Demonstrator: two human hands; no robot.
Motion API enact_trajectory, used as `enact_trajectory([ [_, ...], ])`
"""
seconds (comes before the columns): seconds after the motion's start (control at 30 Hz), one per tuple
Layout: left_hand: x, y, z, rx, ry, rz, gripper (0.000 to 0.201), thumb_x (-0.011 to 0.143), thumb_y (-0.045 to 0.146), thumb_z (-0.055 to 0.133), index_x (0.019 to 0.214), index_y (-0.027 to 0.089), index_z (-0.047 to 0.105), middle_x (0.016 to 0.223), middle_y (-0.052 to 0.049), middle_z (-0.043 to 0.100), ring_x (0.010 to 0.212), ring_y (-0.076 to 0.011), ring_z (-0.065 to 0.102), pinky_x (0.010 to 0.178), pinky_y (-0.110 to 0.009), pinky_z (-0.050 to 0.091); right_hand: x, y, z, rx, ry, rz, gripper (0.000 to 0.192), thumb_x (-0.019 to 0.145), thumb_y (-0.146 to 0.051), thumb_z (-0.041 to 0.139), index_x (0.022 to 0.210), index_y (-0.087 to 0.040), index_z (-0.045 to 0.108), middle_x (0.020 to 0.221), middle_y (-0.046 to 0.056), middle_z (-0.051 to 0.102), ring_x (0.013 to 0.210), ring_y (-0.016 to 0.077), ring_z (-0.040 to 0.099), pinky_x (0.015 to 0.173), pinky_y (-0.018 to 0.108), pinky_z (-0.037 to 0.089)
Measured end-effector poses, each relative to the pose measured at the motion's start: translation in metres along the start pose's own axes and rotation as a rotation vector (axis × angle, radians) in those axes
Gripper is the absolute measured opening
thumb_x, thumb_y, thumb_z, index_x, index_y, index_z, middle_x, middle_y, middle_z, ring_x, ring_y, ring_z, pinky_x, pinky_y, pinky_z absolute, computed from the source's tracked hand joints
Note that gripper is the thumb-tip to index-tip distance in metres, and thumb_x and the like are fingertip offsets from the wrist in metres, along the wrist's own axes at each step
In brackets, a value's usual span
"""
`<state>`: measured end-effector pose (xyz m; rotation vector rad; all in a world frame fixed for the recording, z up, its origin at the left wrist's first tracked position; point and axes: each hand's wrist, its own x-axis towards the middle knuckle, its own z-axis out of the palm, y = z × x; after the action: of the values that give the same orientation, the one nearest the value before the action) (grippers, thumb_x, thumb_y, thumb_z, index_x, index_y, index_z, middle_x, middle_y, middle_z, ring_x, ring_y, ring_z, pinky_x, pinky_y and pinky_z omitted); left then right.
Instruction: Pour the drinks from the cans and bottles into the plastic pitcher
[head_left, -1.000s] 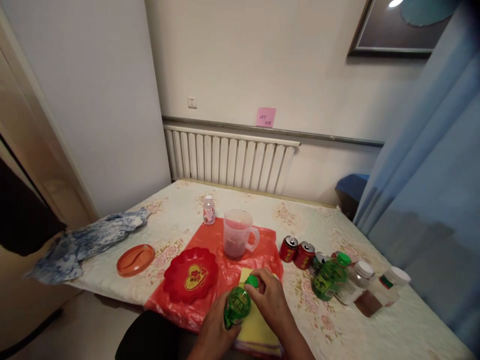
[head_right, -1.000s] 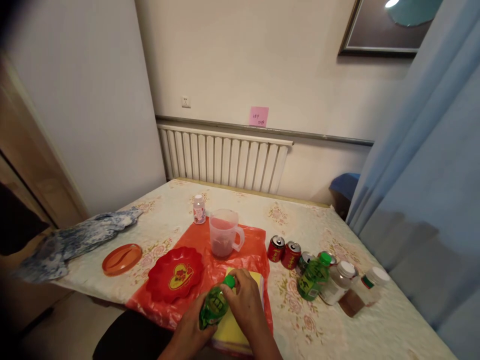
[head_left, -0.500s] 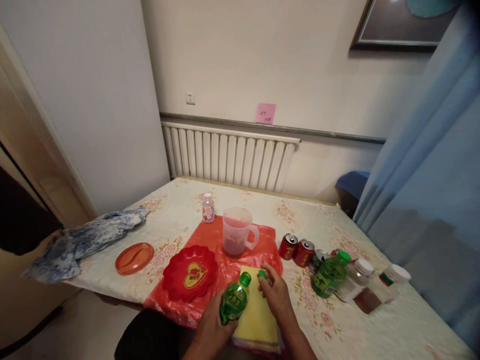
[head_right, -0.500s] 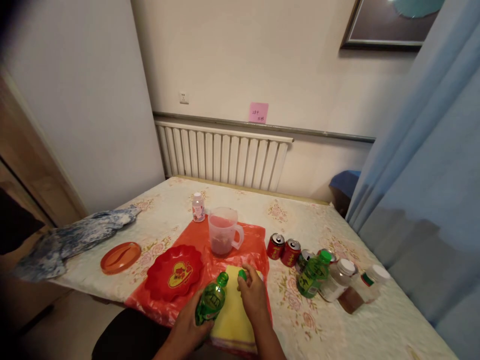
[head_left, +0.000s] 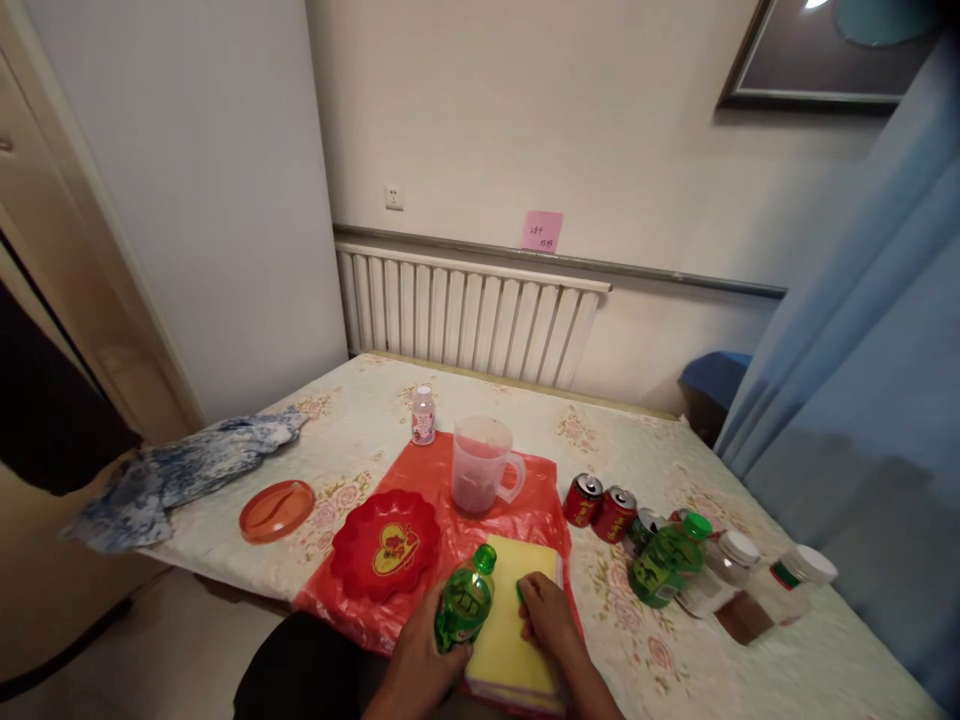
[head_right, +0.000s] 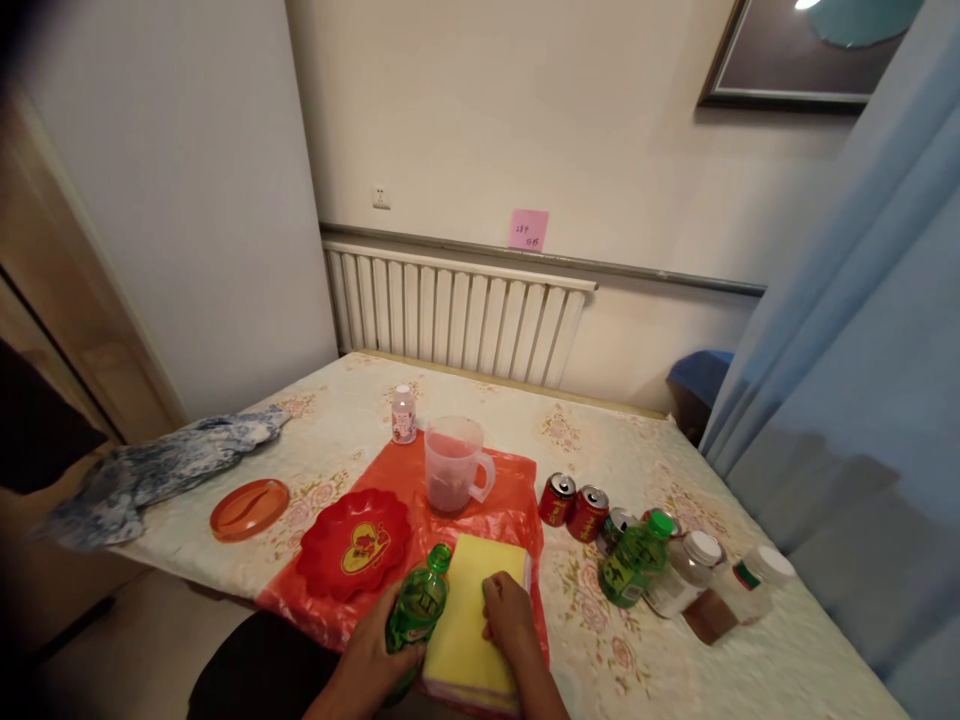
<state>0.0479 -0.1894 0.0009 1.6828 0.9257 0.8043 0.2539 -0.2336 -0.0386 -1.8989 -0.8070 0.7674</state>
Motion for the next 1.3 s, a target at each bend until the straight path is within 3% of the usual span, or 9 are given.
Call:
enact_trajectory([
  [0.1, 0.000, -0.001, -0.002, -0.017, 0.010, 0.001, 0.064, 0.057, 0.015, 0.069, 0.121, 0.019, 0.060, 0.119, -0.009, 0.068, 0.112, -0.0303, 0.061, 0.098, -0.038, 0.048, 0.002, 0.000, -0.002, -0.058, 0.025, -0.022, 0.024, 0.082, -0.039, 0.042, 0.067, -0.023, 0.051, 0.045, -0.005, 0.052, 0.031, 0.0122, 0.047, 0.037, 0.022, 0.031],
  [0.23, -0.001, -0.002, -0.004, -0.032, 0.023, -0.002, 0.062, 0.059, 0.017, 0.069, 0.120, 0.017, 0.060, 0.121, -0.010, 0.067, 0.113, -0.0303, 0.061, 0.097, -0.039, 0.048, 0.016, -0.008, -0.018, -0.118, 0.130, -0.119, 0.011, 0.069, -0.031, 0.057, 0.075, -0.022, 0.061, 0.050, -0.002, 0.057, 0.050, 0.0191, 0.059, 0.052, 0.028, 0.041],
  [0.47, -0.006, 0.004, -0.008, -0.077, 0.012, -0.045, 0.059, 0.059, 0.019, 0.071, 0.117, 0.020, 0.061, 0.118, -0.008, 0.069, 0.111, -0.0299, 0.062, 0.096, -0.038, 0.050, 0.066, -0.058, -0.036, -0.047, 0.260, -0.322, 0.041, 0.070, -0.044, 0.058, 0.101, -0.018, 0.067, 0.077, 0.006, 0.068, 0.075, 0.0247, 0.064, 0.074, 0.034, 0.048],
  [0.6, -0.008, 0.002, -0.012, -0.123, -0.011, -0.062, 0.062, 0.060, 0.023, 0.074, 0.120, 0.020, 0.059, 0.120, -0.009, 0.069, 0.112, -0.0313, 0.062, 0.096, -0.039, 0.050, 0.096, -0.087, -0.031, 0.072, 0.220, -0.388, 0.053, 0.074, -0.052, 0.057, 0.110, -0.014, 0.063, 0.103, 0.012, 0.070, 0.090, 0.0233, 0.065, 0.079, 0.032, 0.050],
  [0.67, -0.008, 0.000, -0.014, -0.142, -0.015, -0.057, 0.064, 0.060, 0.028, 0.075, 0.122, 0.020, 0.059, 0.123, -0.010, 0.067, 0.114, -0.0324, 0.061, 0.097, -0.040, 0.049, 0.106, -0.095, -0.026, 0.117, 0.155, -0.421, 0.048, 0.075, -0.055, 0.057, 0.099, -0.015, 0.067, 0.097, 0.010, 0.072, 0.086, 0.0215, 0.065, 0.077, 0.030, 0.050],
  [0.77, -0.009, 0.002, -0.016, -0.155, -0.014, -0.066, 0.064, 0.060, 0.032, 0.077, 0.120, 0.018, 0.060, 0.124, -0.011, 0.067, 0.115, -0.0334, 0.061, 0.097, -0.040, 0.049, 0.115, -0.101, -0.017, 0.174, 0.096, -0.444, 0.044, 0.075, -0.059, 0.057, 0.076, -0.016, 0.066, 0.071, 0.004, 0.069, 0.069, 0.0184, 0.061, 0.067, 0.028, 0.047],
  [1.03, -0.012, 0.009, -0.023, -0.173, 0.010, -0.110, 0.059, 0.062, 0.031, 0.072, 0.118, 0.018, 0.059, 0.116, -0.010, 0.070, 0.107, -0.0302, 0.065, 0.091, -0.035, 0.052, 0.119, -0.121, 0.001, 0.296, 0.154, -0.463, 0.044, 0.075, -0.060, 0.057, 0.057, -0.020, 0.051, 0.051, -0.004, 0.050, 0.053, 0.0127, 0.046, 0.056, 0.025, 0.037],
  [1.17, -0.014, 0.002, -0.024, -0.139, 0.043, -0.123, 0.059, 0.060, 0.025, 0.072, 0.118, 0.017, 0.059, 0.118, -0.010, 0.069, 0.111, -0.0308, 0.063, 0.094, -0.036, 0.050, 0.102, -0.144, -0.015, 0.317, 0.207, -0.498, 0.042, 0.077, -0.056, 0.058, 0.057, -0.020, 0.049, 0.051, -0.005, 0.048, 0.053, 0.0120, 0.044, 0.055, 0.025, 0.035],
  [1.3, -0.014, -0.006, -0.019, -0.159, 0.025, -0.095, 0.063, 0.061, 0.023, 0.071, 0.122, 0.020, 0.057, 0.122, -0.008, 0.068, 0.112, -0.0297, 0.062, 0.096, -0.036, 0.050, 0.076, -0.173, -0.048, 0.307, 0.227, -0.545, 0.042, 0.078, -0.054, 0.060, 0.056, -0.021, 0.048, 0.049, -0.007, 0.047, 0.052, 0.0117, 0.044, 0.056, 0.024, 0.036],
])
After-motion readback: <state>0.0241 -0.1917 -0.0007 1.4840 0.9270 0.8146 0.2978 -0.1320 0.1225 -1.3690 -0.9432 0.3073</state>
